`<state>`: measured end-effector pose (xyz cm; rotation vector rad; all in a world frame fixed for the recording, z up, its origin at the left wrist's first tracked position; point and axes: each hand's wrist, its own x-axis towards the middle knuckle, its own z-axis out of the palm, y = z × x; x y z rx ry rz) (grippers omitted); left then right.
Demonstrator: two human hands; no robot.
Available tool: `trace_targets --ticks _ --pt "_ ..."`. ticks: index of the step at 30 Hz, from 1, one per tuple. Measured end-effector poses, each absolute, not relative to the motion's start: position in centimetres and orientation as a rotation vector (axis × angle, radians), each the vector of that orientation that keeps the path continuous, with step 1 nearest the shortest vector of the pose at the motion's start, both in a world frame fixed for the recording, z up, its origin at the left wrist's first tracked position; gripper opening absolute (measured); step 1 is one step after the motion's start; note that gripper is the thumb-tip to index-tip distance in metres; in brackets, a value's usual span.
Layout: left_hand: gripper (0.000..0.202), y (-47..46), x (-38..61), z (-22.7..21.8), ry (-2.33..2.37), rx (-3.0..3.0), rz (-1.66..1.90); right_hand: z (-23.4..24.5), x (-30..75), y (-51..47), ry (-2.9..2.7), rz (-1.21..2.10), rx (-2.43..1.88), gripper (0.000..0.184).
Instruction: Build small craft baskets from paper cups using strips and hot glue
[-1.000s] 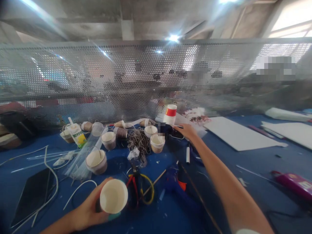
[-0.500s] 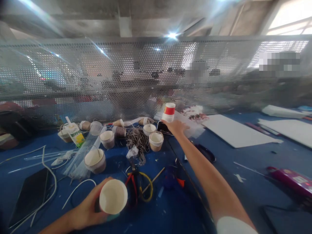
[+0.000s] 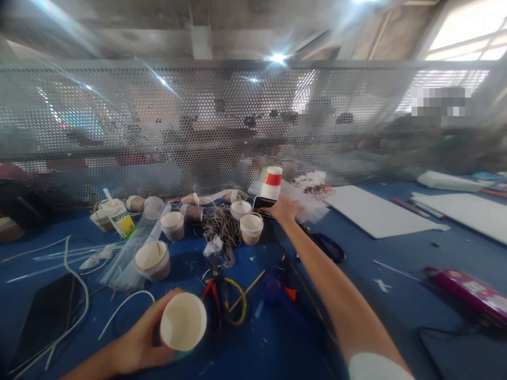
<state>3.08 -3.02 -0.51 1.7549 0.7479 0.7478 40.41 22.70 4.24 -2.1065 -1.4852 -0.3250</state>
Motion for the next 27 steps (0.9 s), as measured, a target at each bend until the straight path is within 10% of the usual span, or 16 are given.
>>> trace_targets --ticks 20,27 --pt "0.072 -3.3 2.4 -1.3 0.856 1.835 0.696 5.6 44.9 22.4 -2.014 -0.155 -1.856 0.048" --pt "0.069 -3.1 2.6 -0.6 0.854 1.869 0.695 4.3 45.2 21.1 -2.144 -0.464 -1.743 0.068"
